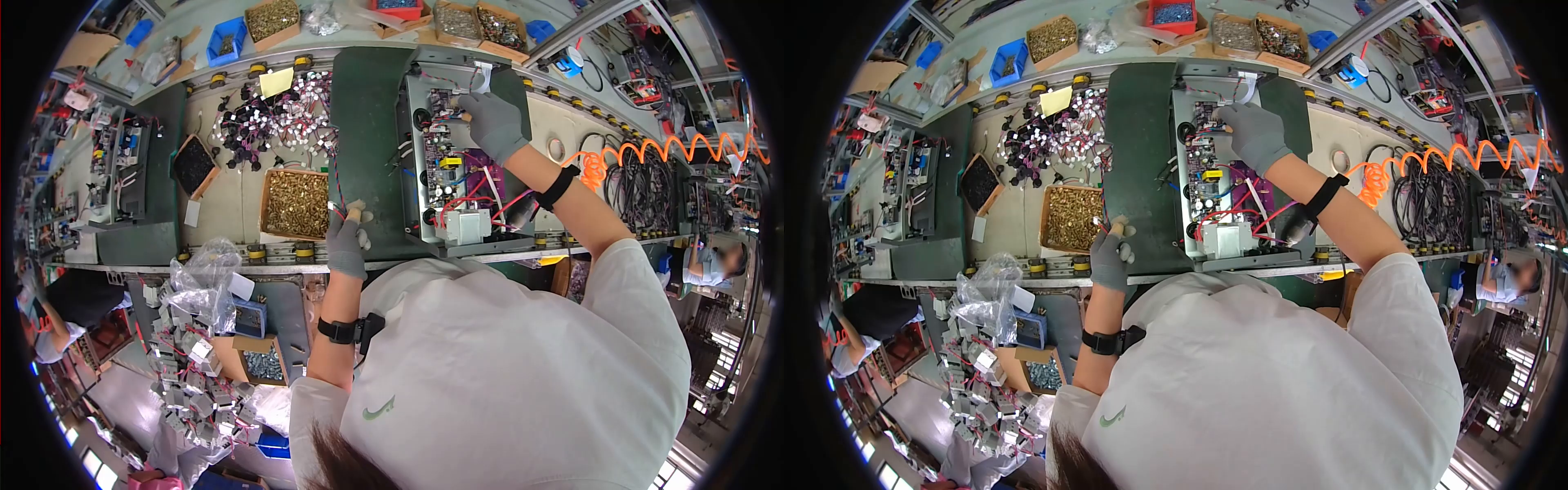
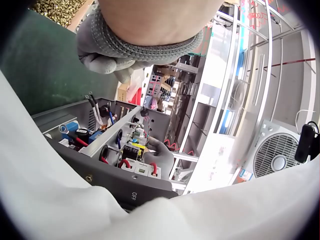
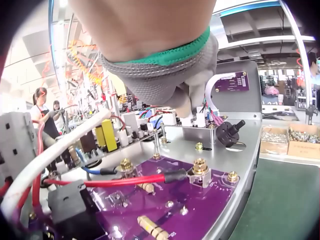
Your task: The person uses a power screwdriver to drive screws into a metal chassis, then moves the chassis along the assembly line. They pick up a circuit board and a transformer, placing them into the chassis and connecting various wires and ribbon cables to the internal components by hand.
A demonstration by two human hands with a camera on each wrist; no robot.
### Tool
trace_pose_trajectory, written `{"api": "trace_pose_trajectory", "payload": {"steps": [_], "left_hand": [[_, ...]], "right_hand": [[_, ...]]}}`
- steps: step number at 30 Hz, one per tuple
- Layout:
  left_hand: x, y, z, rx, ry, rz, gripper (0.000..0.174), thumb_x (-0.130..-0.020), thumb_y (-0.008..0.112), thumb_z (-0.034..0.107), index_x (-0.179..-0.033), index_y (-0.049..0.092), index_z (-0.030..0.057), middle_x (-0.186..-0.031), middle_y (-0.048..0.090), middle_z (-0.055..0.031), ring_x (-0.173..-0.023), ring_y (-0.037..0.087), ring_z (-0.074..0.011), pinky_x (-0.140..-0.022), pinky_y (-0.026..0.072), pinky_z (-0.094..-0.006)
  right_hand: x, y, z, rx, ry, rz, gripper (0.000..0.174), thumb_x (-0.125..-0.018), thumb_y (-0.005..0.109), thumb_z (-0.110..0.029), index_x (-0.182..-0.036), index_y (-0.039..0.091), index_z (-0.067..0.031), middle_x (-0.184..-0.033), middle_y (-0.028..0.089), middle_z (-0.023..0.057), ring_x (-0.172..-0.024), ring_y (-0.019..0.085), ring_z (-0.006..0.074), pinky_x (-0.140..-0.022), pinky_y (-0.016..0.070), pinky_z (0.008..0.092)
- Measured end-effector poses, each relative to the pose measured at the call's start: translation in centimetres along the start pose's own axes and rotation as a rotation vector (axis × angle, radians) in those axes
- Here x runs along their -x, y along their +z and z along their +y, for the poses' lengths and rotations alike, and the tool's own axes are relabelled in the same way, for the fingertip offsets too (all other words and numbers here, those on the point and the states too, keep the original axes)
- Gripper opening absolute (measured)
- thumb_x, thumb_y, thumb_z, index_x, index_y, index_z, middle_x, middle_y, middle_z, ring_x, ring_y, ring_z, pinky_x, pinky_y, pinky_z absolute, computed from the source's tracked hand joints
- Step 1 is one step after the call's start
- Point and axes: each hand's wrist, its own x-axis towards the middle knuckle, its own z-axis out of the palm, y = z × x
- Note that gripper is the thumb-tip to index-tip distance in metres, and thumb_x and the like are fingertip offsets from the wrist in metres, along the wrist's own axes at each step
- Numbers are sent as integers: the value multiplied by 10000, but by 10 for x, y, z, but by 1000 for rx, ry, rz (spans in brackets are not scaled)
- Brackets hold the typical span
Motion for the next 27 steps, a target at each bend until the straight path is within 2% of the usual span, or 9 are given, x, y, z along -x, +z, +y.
{"api": "trace_pose_trajectory", "payload": {"steps": [3, 5, 11, 20, 24, 27], "left_hand": [[-1, -2, -2, 14, 1, 13, 205, -886, 526, 149, -1056, 588, 53, -812, 605, -70, -421, 368, -49, -393, 329, -218], [-4, -3, -4, 19, -3, 10, 202, -884, 527, 147, -1052, 589, 54, -810, 605, -72, -420, 370, -50, -391, 329, -219], [-7, 1, -10, 30, -16, 23, 208, -875, 542, 150, -1052, 585, 50, -816, 605, -76, -413, 370, -54, -384, 330, -219], [1, 18, -1, -4, -15, 38, 218, -870, 535, 163, -1036, 615, 46, -824, 613, -77, -444, 380, -49, -409, 329, -209], [5, 24, 4, -2, 8, -19, 218, -880, 544, 184, -1036, 615, 48, -823, 616, -71, -450, 379, -40, -415, 327, -204], [10, 29, 8, -26, 41, -61, 220, -890, 543, 196, -1041, 610, 50, -820, 615, -69, -452, 377, -35, -418, 325, -200]], "right_hand": [[1, 0, 2, 117, -32, 53, 249, -755, 579, -82, -972, 647, -181, -916, 591, 63, -800, 613, 253, -655, 485, 391], [-1, 0, 8, 187, 28, -215, 228, -740, 583, -80, -952, 641, -141, -960, 569, 82, -820, 617, 265, -655, 488, 384], [-15, -5, 10, 331, -162, -385, 124, -733, 579, -85, -846, 625, -57, -930, 580, 104, -794, 627, 266, -650, 504, 387], [-16, 10, 19, 360, -222, -384, 134, -720, 573, -68, -843, 616, -37, -912, 572, 107, -781, 625, 275, -634, 502, 381], [-12, 6, 20, 315, -220, -333, 156, -719, 579, -84, -861, 609, -27, -933, 560, 113, -773, 619, 277, -635, 497, 386], [-13, -2, 18, 297, -221, -366, 168, -739, 578, -104, -888, 596, -28, -963, 547, 115, -797, 607, 286, -662, 490, 393]]}}
